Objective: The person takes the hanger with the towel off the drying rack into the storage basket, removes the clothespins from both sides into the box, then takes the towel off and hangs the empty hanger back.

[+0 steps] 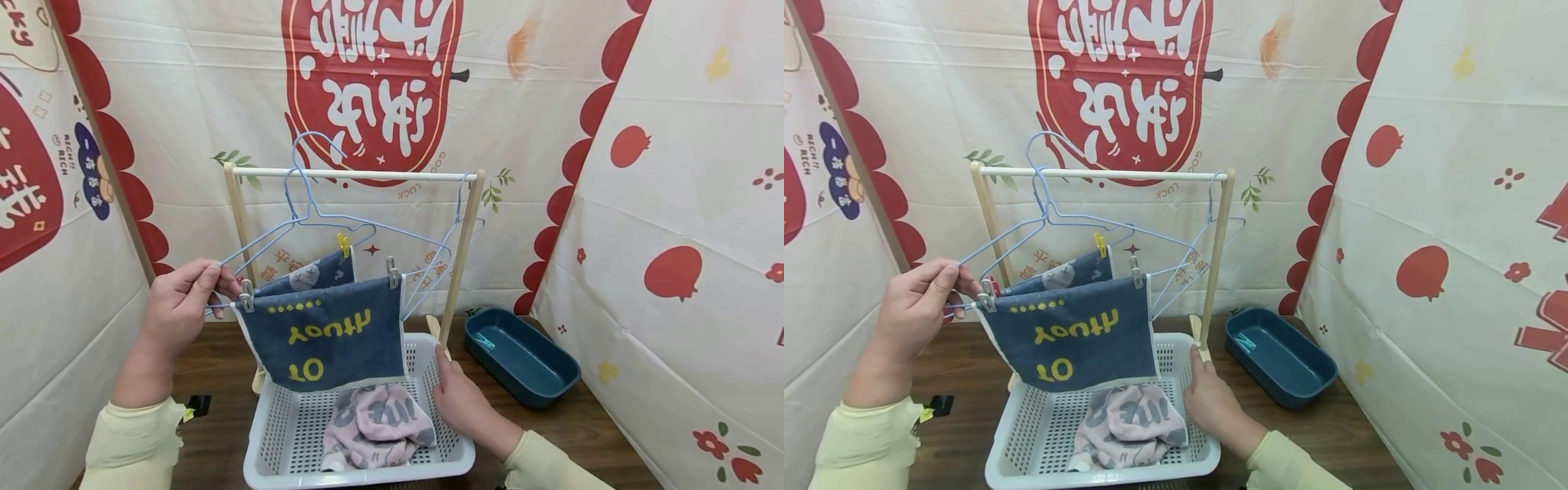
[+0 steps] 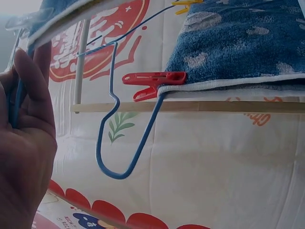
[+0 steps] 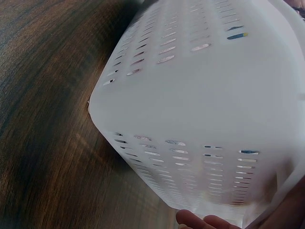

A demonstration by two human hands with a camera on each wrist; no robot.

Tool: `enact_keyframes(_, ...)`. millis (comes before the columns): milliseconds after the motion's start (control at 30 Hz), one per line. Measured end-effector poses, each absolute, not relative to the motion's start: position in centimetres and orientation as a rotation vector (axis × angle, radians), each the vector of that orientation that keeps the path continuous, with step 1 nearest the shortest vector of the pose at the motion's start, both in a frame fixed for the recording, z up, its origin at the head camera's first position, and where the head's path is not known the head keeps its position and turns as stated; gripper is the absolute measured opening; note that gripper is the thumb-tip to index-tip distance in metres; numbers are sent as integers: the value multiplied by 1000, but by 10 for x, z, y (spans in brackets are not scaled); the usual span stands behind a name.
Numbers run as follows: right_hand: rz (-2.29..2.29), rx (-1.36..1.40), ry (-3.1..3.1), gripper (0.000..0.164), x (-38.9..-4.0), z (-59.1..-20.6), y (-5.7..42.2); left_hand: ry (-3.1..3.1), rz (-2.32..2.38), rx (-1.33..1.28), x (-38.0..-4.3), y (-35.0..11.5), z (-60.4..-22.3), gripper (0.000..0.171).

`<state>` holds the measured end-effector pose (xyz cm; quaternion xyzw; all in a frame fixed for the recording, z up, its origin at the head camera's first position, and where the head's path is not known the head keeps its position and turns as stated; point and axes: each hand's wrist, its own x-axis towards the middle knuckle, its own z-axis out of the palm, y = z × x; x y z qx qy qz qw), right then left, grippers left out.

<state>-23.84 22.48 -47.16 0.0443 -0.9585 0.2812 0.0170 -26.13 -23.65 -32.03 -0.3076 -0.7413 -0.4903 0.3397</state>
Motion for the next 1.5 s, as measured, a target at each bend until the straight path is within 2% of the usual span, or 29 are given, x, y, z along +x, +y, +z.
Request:
enact_keyframes(533, 883, 142, -2977, 76, -238, -473, 224, -1895, -1472, -1066, -266, -233, -332, 26)
enact_keyframes(1000, 855, 162, -2962, 75, -237, -470, 224, -1978, -1435, -984, -278, -196, -353, 25)
enact_keyframes(1500, 918, 185, -2932, 71, -238, -473, 225, -2008, -1502, -1043, -285, -175, -377, 25)
